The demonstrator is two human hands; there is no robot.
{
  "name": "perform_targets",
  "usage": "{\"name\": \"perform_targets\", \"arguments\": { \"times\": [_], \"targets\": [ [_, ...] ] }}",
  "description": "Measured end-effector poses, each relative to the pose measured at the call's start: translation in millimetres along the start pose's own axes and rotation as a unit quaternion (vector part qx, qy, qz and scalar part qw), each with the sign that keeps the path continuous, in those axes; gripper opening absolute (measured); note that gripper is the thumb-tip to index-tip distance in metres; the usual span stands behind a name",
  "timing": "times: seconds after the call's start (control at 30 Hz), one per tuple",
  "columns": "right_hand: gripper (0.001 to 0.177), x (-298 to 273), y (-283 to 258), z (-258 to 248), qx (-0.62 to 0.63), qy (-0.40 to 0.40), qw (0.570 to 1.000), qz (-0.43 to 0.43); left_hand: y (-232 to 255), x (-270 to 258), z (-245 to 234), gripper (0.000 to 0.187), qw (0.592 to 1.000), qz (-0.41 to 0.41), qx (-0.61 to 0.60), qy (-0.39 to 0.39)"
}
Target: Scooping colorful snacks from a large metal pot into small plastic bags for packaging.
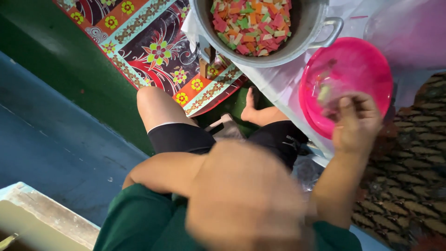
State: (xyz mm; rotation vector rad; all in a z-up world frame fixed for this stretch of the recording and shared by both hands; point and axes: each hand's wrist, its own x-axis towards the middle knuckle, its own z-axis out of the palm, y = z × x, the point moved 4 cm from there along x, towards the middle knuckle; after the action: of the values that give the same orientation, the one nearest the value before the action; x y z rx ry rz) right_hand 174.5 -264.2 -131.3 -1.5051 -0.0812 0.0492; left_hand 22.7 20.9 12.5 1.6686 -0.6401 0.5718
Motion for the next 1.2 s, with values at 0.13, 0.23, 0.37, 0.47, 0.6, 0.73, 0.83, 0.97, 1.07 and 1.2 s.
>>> {"name": "perform_targets", "arguments": {
  "times": [0.13,0.23,0.37,0.47,0.6,0.73,0.83,0.97,1.07,1.2],
  "targets": [
    [0.011,-27.7,4.2,47.1,0.061,-0.096,0.993,0.023,-26.1,11.9,7.5,0.030,1.000,0.022,0.018,-0.004],
    [0.019,-42.7,17.9,80.5,0.104,-0.150,0.983,0.027,-82.6,-27.4,23.8,0.080,0.970,-0.240,-0.016,-0.020],
    [0.011,-47.0,40.2,105.3,0.075,-0.161,0.984,0.012,-121.7,-81.7,42.7,0.038,0.890,-0.439,-0.110,0.061],
    [0.015,-49.0,70.0,112.1,0.058,-0.181,0.981,0.033,-135.4,-103.6,28.7,0.021,0.879,-0.464,-0.050,0.098],
    [0.047,-59.6,96.7,128.4,0.053,-0.151,0.982,0.101,-140.6,-115.3,9.9,0.018,0.847,-0.515,0.029,0.128],
    [0.064,-67.1,68.4,137.8,0.036,-0.201,0.972,0.119,-156.3,-133.2,7.1,0.021,0.828,-0.535,0.019,0.167],
    [0.055,-71.1,82.6,136.7,-0.059,-0.215,0.972,0.079,-157.8,-130.6,8.3,0.026,0.834,-0.520,-0.016,0.183],
    [0.030,-70.0,50.6,142.7,-0.138,-0.243,0.959,-0.042,-162.8,-131.1,11.6,0.031,0.826,-0.544,-0.001,0.148],
    [0.021,-72.3,63.6,138.3,-0.114,-0.240,0.964,0.020,-171.0,-136.5,16.8,0.034,0.837,-0.531,-0.003,0.128],
    [0.020,-71.2,81.8,136.6,-0.044,-0.237,0.967,0.079,-178.2,-137.7,19.5,0.033,0.845,-0.519,-0.004,0.132]
  ]
}}
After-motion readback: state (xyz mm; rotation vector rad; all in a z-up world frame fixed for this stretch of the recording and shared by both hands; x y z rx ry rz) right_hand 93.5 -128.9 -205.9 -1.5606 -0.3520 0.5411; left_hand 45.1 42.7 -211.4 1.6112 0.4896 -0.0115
